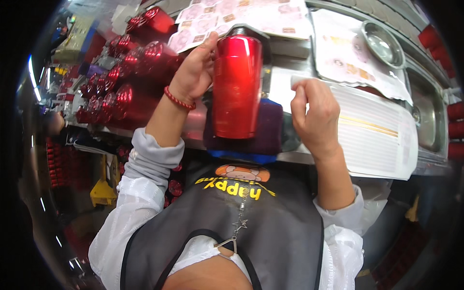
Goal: The person applies a small rectangular label to the side of a red cylindrical container, smoothing it with a finger. They repeat this process on several identical containers, peeling the backing and pressing the label onto the surface.
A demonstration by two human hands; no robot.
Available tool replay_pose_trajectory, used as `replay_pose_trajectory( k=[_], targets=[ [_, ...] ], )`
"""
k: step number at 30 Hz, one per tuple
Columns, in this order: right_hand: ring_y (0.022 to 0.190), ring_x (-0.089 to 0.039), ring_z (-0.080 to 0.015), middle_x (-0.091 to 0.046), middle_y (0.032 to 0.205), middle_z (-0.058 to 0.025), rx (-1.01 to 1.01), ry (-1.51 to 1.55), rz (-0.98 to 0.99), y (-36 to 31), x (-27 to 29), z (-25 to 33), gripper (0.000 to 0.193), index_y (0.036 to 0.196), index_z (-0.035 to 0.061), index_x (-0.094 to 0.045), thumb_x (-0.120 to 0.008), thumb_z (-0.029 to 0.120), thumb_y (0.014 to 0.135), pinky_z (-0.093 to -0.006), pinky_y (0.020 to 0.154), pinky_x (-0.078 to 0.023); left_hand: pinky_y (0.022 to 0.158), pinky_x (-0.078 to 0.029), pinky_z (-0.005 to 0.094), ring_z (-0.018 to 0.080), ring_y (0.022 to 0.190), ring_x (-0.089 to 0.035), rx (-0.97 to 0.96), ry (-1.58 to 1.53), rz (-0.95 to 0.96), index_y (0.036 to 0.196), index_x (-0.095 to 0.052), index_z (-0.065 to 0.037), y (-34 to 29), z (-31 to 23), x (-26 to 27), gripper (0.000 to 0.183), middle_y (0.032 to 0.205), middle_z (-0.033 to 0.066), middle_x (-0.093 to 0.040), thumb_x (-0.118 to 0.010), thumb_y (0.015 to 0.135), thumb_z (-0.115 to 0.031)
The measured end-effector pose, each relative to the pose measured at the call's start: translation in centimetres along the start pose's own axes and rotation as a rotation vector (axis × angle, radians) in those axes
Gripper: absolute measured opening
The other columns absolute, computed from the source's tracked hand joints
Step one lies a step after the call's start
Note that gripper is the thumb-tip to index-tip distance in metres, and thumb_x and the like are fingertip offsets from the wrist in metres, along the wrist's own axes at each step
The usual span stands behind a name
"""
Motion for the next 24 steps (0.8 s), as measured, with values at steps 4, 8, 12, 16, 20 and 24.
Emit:
replay_pose_trajectory(
  k=[4,8,12,16,20,24],
  targets=[
    [0.072,-0.061,-0.033,-0.061,0.076,-0.0125,-0.03,-0.289,0.064,6.6,3.8,-7.3,0.02,0.08,0.0035,-0.06,-0.072,0.016,0.089,-0.0446,0.066,-0.048,0.094,-0.058,0.0384,0.0216,0.108,-0.07,0.204,-0.206,0.231,0.125,-0.063,-0.003,3.9,0.7,-0.8,0.042,0.119,0.012,-0.071,-0.06,0.103,-0.039],
    [0.115,-0.061,-0.0425,-0.062,0.122,-0.0217,-0.145,-0.588,0.075,12.6,8.6,-22.6,0.032,0.118,0.0064,-0.067,-0.061,0.007,0.087,-0.0468,0.098,-0.049,0.079,-0.061,0.036,0.0214,0.087,-0.073,0.298,-0.088,0.28,0.114,-0.068,-0.001,5.8,1.9,0.3,0.03,0.103,0.0117,-0.074,-0.057,0.104,-0.027],
    [0.117,-0.062,-0.0411,-0.062,0.127,-0.0252,-0.289,-0.845,0.354,15.4,7.7,-33.2,0.034,0.118,0.005,-0.07,-0.056,0.002,0.087,-0.0456,0.098,-0.051,0.083,-0.06,0.0392,0.0254,0.089,-0.072,0.337,0.149,0.146,0.112,-0.065,0.005,3.9,1.6,0.3,0.037,0.106,0.0173,-0.072,-0.053,0.103,-0.029],
    [0.095,-0.069,-0.04,-0.07,0.099,-0.0227,-0.572,-0.743,0.578,15.8,7.7,-38.8,0.032,0.114,0.0063,-0.072,-0.06,-0.001,0.084,-0.0473,0.08,-0.056,0.089,-0.058,0.0416,0.026,0.099,-0.07,0.145,0.171,0.332,0.114,-0.065,0.003,-0.3,-4.2,-7.2,0.038,0.117,0.0192,-0.069,-0.052,0.103,-0.03],
    [0.077,-0.073,-0.0363,-0.072,0.088,-0.0233,-0.49,-0.763,0.615,16.0,6.5,-38.2,0.025,0.108,-0.0022,-0.07,-0.063,0.002,0.085,-0.0478,0.063,-0.057,0.094,-0.057,0.04,0.0238,0.103,-0.07,0.024,0.104,0.339,0.12,-0.064,0.002,3.3,-9.1,-12.1,0.039,0.117,0.0151,-0.071,-0.049,0.106,-0.031],
    [0.067,-0.072,-0.0337,-0.07,0.081,-0.0253,-0.587,-0.65,0.426,16.1,9.3,-39.2,0.019,0.1,-0.0091,-0.067,-0.062,0.002,0.085,-0.0457,0.059,-0.055,0.086,-0.057,0.0375,0.0188,0.09,-0.071,-0.202,0.109,0.336,0.106,-0.069,-0.005,13.9,-10.5,-17.5,0.027,0.099,0.0072,-0.074,-0.066,0.099,-0.03]
  ],
)
Point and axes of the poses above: each hand's wrist, its own y-axis towards the middle knuckle, its own x-axis out of the back of the hand, z = x × y, the point moved 8 cm from there along y, towards the middle knuckle
